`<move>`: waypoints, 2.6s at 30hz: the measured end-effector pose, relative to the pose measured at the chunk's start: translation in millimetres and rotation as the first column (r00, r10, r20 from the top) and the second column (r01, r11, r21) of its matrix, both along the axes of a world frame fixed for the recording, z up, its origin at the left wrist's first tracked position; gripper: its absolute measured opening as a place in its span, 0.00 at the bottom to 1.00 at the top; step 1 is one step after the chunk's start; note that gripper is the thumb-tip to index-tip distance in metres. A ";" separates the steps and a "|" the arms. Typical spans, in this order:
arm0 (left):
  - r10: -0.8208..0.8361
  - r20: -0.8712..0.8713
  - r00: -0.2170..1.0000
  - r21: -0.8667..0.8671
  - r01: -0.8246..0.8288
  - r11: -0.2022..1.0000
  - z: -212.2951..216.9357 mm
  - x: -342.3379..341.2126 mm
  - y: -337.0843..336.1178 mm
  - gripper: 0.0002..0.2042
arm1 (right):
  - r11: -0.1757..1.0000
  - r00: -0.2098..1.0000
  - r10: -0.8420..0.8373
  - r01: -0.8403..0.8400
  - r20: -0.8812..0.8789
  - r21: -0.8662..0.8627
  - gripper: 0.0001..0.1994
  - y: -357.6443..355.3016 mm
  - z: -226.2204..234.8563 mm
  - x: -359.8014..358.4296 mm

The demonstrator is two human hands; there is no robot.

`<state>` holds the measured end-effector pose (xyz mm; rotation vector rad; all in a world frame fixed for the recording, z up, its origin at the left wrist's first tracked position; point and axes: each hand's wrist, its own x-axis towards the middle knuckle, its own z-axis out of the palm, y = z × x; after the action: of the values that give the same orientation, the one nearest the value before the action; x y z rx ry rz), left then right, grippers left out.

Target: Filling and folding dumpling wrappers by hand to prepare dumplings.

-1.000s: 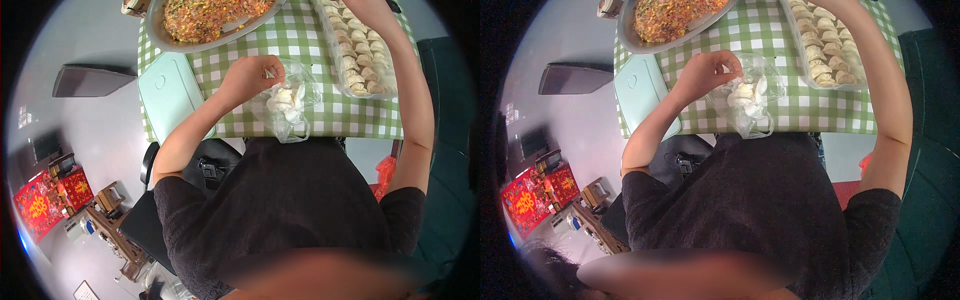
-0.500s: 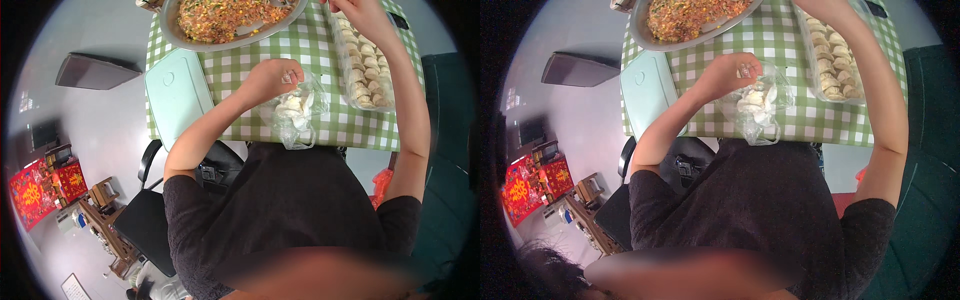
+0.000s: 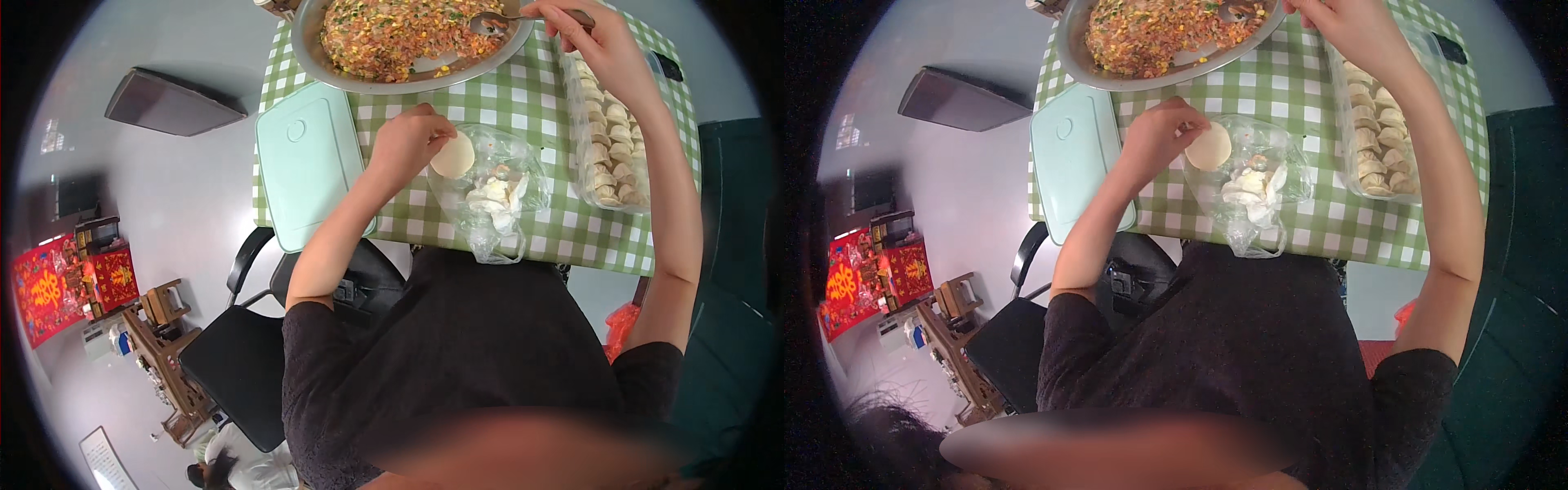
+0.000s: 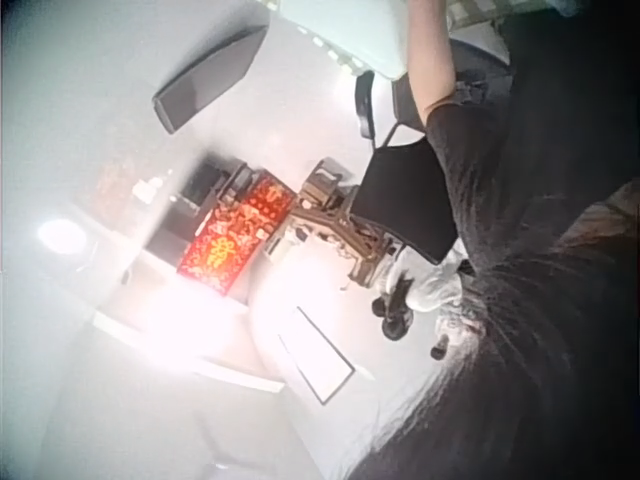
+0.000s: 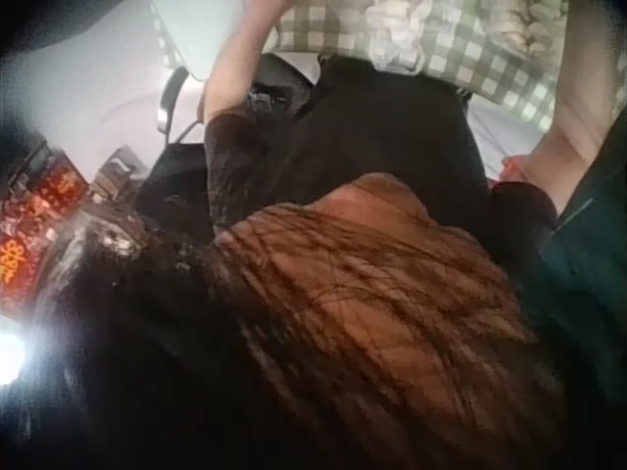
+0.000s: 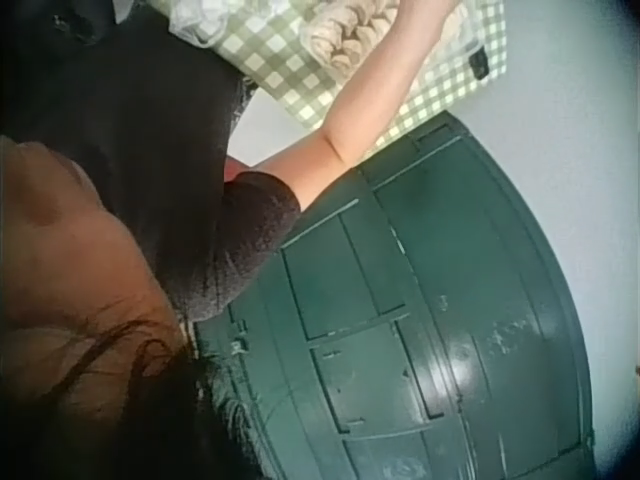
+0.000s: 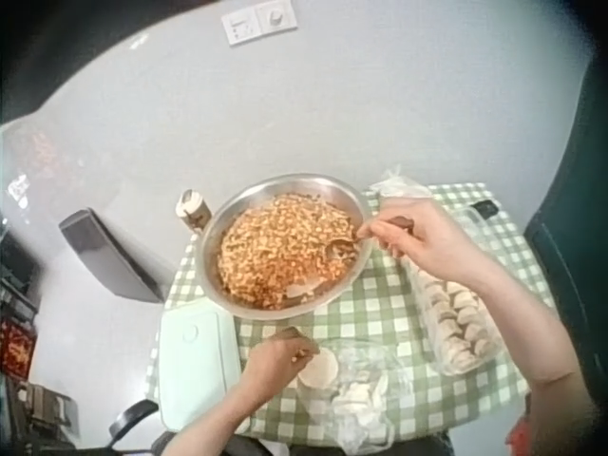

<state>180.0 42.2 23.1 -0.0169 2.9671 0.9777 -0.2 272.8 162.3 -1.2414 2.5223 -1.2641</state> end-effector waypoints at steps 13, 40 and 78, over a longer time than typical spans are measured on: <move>-0.030 -0.265 0.964 -0.182 -0.020 0.983 -21.2 0.3 17.5 0.07 | 0.971 0.973 0.225 -0.228 -0.059 -0.068 0.13 -36.9 -21.7 -11.9; -0.171 -0.363 0.916 -0.422 0.002 0.907 -15.0 6.1 13.1 0.05 | 0.964 0.976 0.205 -0.187 0.078 -0.191 0.12 -166.9 -72.9 34.4; -0.231 -0.190 0.954 -0.175 0.199 0.964 -1.8 33.0 19.1 0.23 | 0.901 0.900 0.433 -0.430 -0.058 0.057 0.09 -103.3 -71.0 -22.8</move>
<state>212.9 61.3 21.3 0.4252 3.1362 0.7654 -23.0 169.5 91.2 -1.7354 2.1214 -1.0687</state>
